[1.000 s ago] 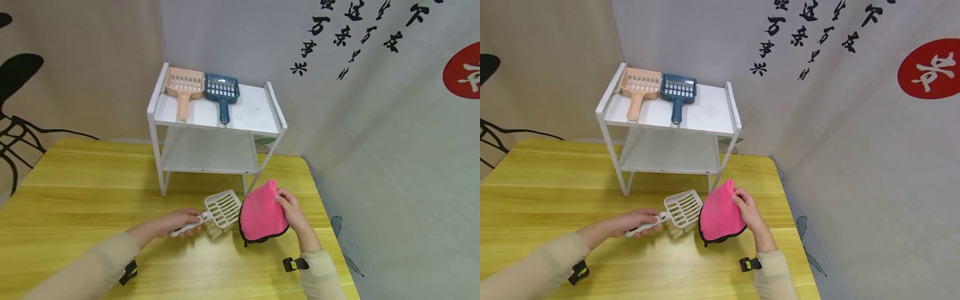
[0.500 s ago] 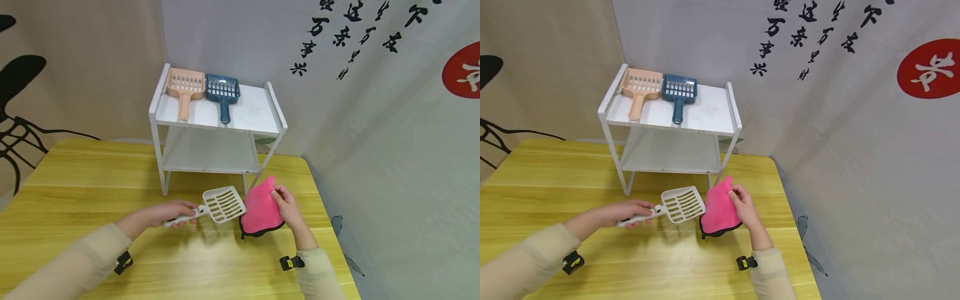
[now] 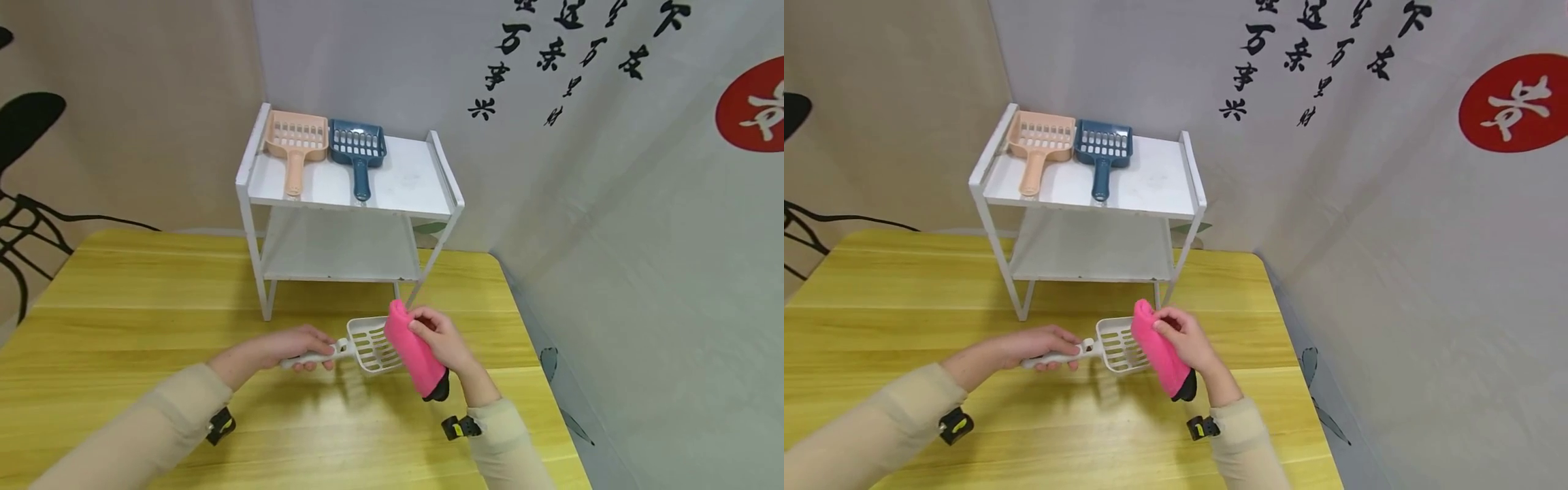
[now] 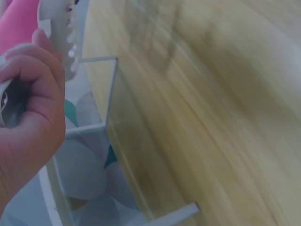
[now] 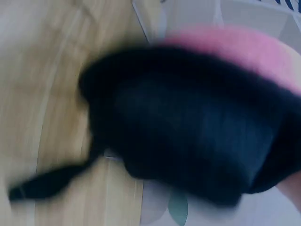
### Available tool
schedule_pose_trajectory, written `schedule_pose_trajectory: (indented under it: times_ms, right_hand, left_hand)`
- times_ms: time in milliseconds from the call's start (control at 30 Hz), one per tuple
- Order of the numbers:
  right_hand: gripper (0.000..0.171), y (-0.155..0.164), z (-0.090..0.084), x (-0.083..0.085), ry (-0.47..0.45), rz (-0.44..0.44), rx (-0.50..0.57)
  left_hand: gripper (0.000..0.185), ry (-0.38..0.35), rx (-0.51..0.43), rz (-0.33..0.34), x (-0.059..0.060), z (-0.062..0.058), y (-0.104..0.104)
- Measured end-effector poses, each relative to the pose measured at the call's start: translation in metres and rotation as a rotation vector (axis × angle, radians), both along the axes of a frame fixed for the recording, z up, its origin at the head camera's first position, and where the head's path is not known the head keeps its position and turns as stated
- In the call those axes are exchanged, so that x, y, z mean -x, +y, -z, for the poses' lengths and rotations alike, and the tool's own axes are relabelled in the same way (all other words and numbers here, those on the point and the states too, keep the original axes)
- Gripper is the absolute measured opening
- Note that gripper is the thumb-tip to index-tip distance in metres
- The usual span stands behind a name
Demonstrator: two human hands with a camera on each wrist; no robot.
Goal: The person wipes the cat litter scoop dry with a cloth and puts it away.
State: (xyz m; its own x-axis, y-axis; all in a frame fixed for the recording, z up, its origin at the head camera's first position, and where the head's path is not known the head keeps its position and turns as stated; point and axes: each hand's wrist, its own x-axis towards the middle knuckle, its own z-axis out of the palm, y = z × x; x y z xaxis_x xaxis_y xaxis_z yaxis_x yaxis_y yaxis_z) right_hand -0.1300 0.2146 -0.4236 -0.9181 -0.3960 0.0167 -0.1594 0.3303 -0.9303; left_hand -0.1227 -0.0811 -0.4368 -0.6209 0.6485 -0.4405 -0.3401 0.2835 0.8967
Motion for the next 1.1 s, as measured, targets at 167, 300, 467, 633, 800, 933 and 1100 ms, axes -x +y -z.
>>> schedule_pose_trajectory:
  times_ms: [167, 300, 467, 633, 800, 933, 1100]
  right_hand:
    - [0.013, -0.021, 0.008, -0.004, 0.090, -0.189, -0.182]
    - [0.009, -0.033, 0.012, -0.008, 0.143, -0.220, -0.290]
    - [0.009, -0.036, 0.011, -0.010, 0.235, -0.243, -0.360]
    - [0.009, -0.034, 0.013, -0.008, 0.330, -0.300, -0.446]
    - [0.010, -0.027, 0.016, -0.008, 0.420, -0.302, -0.576]
    - [0.008, -0.016, 0.017, -0.004, 0.489, -0.282, -0.620]
    - [0.006, -0.004, 0.016, 0.001, 0.483, -0.263, -0.593]
  left_hand:
    - [0.045, 0.054, 0.058, -0.020, 0.003, -0.006, 0.008]
    - [0.042, 0.058, 0.090, -0.020, 0.004, -0.011, 0.010]
    - [0.043, 0.059, 0.072, -0.009, 0.005, -0.011, 0.010]
    - [0.041, 0.051, 0.058, -0.006, 0.005, -0.011, 0.010]
    - [0.042, 0.048, 0.039, 0.011, 0.003, -0.011, 0.010]
    - [0.043, 0.050, 0.027, 0.021, 0.004, -0.011, 0.009]
    - [0.043, 0.050, 0.026, 0.015, 0.005, -0.012, 0.008]
